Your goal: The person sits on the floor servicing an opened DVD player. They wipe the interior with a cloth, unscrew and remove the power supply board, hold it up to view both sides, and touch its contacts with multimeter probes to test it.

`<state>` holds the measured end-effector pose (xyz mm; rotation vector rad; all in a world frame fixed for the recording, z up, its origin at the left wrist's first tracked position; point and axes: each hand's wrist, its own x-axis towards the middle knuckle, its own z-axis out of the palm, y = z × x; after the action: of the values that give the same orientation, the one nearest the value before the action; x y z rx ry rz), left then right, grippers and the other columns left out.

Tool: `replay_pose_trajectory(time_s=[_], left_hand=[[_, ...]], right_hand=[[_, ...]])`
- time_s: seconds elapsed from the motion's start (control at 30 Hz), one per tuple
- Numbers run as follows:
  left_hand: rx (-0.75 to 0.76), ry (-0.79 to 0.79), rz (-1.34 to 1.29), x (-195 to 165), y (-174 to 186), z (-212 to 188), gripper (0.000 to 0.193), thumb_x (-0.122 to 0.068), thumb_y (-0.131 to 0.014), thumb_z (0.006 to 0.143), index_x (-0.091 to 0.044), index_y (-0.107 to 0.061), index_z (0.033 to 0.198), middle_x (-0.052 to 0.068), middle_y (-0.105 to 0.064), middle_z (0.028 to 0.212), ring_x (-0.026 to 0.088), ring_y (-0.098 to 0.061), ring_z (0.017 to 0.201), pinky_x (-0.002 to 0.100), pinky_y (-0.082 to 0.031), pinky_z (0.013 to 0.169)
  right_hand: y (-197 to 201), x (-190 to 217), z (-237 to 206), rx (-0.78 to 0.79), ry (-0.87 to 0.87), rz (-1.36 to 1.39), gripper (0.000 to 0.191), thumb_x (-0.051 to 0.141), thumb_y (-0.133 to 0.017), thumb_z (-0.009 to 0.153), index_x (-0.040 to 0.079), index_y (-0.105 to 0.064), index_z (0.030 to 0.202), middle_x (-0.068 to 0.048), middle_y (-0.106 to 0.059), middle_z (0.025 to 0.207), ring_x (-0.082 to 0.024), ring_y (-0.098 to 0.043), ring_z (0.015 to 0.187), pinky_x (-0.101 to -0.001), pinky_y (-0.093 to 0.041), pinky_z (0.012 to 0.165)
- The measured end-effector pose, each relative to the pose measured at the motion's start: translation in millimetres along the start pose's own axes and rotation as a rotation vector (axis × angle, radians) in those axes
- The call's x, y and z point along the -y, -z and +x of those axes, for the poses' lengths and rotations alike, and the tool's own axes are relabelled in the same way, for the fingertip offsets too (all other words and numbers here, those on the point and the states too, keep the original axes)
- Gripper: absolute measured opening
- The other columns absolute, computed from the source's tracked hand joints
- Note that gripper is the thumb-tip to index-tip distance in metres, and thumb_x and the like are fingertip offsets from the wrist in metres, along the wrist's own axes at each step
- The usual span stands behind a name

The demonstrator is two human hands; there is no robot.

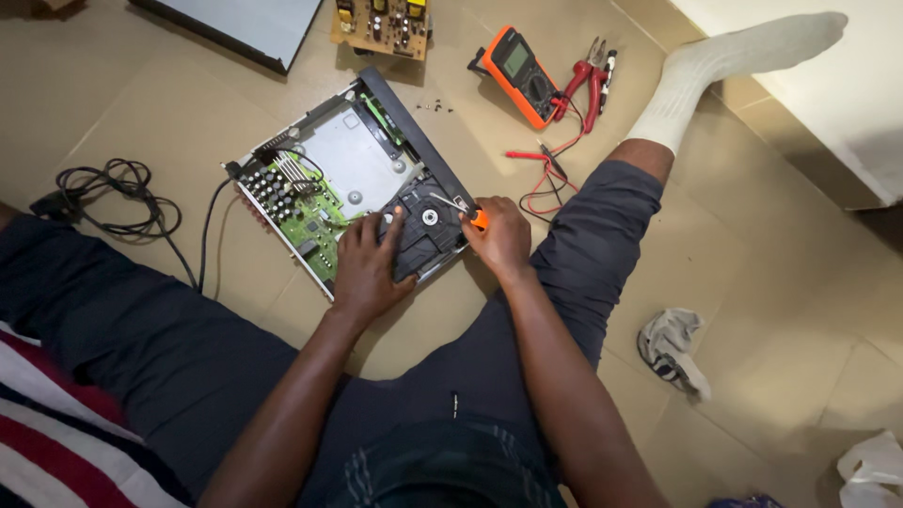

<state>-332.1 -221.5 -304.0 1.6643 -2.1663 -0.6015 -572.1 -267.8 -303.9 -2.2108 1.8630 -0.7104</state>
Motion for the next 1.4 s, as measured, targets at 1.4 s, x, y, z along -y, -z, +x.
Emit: replay_pose_trajectory(time_s=[1.4], left_hand=[[0.049, 0.067, -0.04, 14, -5, 11, 0.107, -0.046, -0.092, 0.062, -0.012, -0.044, 0.151, 0.023, -0.036, 0.156, 0.042, -0.037, 0.142, 0.064, -0.017, 0.12]], right_hand=[[-51, -59, 116, 0.438, -0.114, 0.418, 0.021, 0.022, -0.073, 0.089, 0.003, -0.076, 0.099, -0.012, -0.078, 0.092, -0.018, -0.075, 0.084, -0.0318, -0.056, 0.08]])
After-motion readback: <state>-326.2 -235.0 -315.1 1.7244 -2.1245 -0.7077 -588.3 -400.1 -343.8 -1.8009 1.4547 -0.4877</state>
